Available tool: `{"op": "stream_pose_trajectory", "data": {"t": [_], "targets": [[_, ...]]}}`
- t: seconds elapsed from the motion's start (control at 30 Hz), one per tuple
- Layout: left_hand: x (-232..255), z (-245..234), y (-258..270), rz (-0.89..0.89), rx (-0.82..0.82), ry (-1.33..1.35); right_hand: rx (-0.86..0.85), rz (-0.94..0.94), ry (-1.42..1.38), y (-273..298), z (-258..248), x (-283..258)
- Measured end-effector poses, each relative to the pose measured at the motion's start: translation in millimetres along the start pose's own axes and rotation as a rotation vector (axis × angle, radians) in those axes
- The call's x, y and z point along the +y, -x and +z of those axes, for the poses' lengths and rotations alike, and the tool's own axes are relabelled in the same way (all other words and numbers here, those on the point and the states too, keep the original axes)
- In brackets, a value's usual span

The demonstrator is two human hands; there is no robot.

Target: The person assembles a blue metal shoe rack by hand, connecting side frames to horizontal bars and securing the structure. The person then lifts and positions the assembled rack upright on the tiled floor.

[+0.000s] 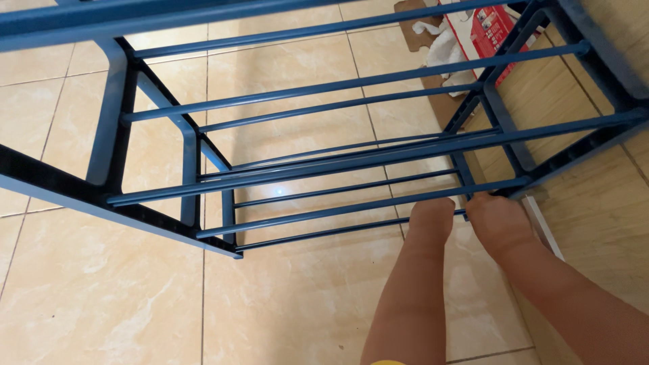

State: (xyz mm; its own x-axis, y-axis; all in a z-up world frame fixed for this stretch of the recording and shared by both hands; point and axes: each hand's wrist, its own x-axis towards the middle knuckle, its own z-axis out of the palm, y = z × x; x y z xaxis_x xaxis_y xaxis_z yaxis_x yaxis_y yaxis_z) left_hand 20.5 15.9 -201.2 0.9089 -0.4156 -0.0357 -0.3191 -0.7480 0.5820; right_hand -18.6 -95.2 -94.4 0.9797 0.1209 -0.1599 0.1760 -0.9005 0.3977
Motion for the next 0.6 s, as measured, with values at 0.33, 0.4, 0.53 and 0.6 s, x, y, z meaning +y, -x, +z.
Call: {"op": "stream_pose_trajectory", "data": {"t": [0.33,0.4,0.53,0.6], "targets": [[12,-67,13,-0.184,-0.137,0.051,0.036,-0.006,0.041,-5,5,1],[16,-64,34,-0.091,-0.002,-0.101,0.002,-0.003,0.038,-3,3,-1],[24,-68,43,-0.201,-0.152,-0.012,0.015,0.015,0.010,-3,4,-1],[25,-72,38,-0.238,-0.198,0.028,0.022,0.015,0.023,-2,7,0]]}}
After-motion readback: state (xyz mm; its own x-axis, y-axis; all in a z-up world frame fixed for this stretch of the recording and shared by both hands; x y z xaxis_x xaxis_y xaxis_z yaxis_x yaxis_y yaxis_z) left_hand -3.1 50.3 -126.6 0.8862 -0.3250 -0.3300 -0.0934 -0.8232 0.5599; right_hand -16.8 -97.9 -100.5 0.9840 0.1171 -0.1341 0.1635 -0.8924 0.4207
